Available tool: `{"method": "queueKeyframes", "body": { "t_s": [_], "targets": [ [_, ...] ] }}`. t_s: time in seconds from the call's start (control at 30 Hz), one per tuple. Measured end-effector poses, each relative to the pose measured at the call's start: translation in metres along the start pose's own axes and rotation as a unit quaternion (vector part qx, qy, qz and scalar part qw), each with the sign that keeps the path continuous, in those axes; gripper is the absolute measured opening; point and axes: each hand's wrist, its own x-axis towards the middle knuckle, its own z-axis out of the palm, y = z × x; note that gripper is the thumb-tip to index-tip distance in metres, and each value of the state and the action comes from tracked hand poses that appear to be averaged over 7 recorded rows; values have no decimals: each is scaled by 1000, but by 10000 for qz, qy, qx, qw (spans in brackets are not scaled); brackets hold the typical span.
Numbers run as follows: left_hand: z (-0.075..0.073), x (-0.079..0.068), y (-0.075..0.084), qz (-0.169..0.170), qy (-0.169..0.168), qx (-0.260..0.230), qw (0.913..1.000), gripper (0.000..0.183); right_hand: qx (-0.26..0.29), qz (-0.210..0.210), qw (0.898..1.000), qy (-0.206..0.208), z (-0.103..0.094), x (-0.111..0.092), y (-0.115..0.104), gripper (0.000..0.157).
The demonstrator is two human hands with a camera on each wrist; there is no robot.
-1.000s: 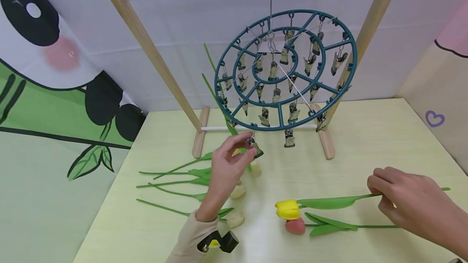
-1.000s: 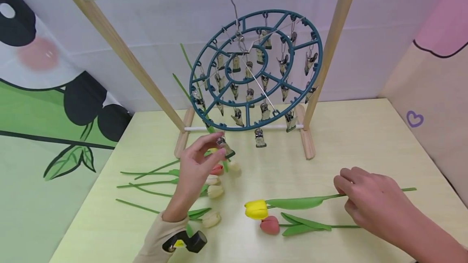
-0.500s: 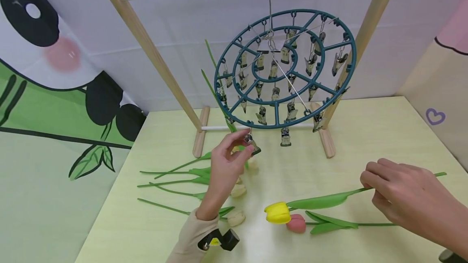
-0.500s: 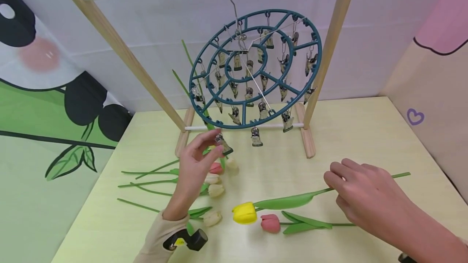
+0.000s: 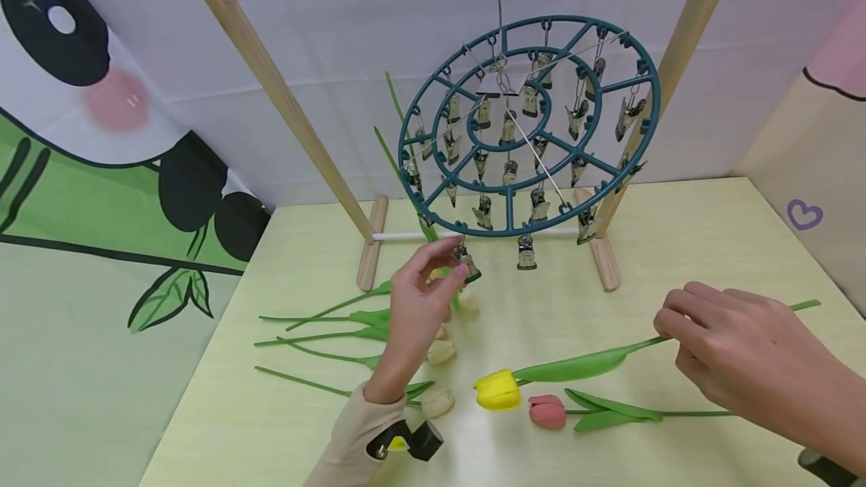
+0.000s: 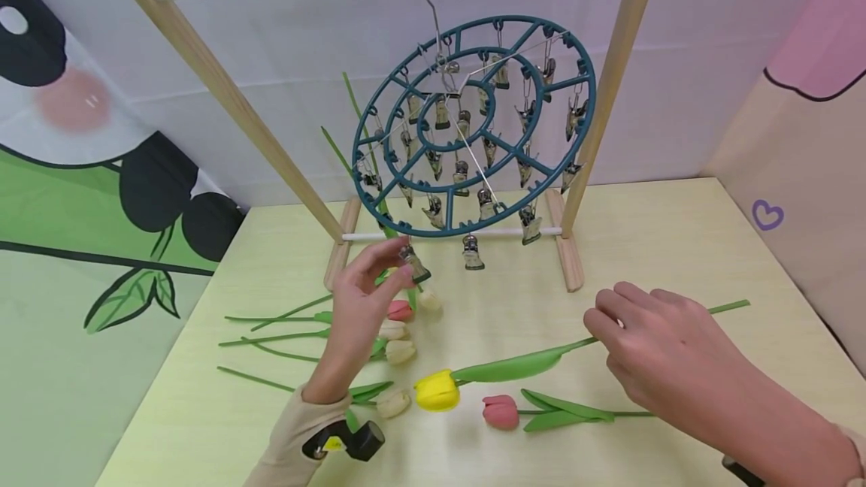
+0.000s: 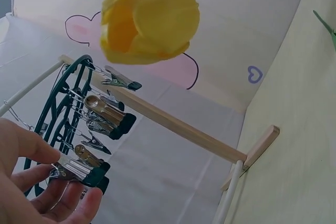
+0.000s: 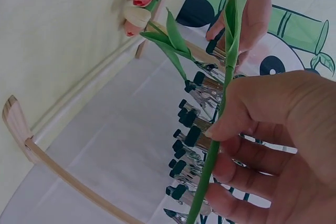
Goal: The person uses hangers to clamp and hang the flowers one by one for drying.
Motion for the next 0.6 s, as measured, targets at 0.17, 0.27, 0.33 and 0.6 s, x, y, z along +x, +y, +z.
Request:
{"method": "queueKeyframes", "body": {
  "t_s": [0.17, 0.27, 0.33, 0.6],
  "targets": [
    [1, 0, 0, 48, 12, 148, 9999, 33, -50, -170, 9997, 187, -2, 6, -2, 43],
    [1, 0, 0, 70, -5, 154, 9999, 32, -78, -319, 9990, 297, -4, 10, -2, 43],
    [1, 0, 0, 84, -19, 133, 9999, 31, -88, -433, 9984, 344, -5, 14, -3, 42],
    [2, -2, 2, 102, -22, 192, 9998, 30, -150, -680, 9972, 287, -10, 28, -6, 44]
  ]
}}
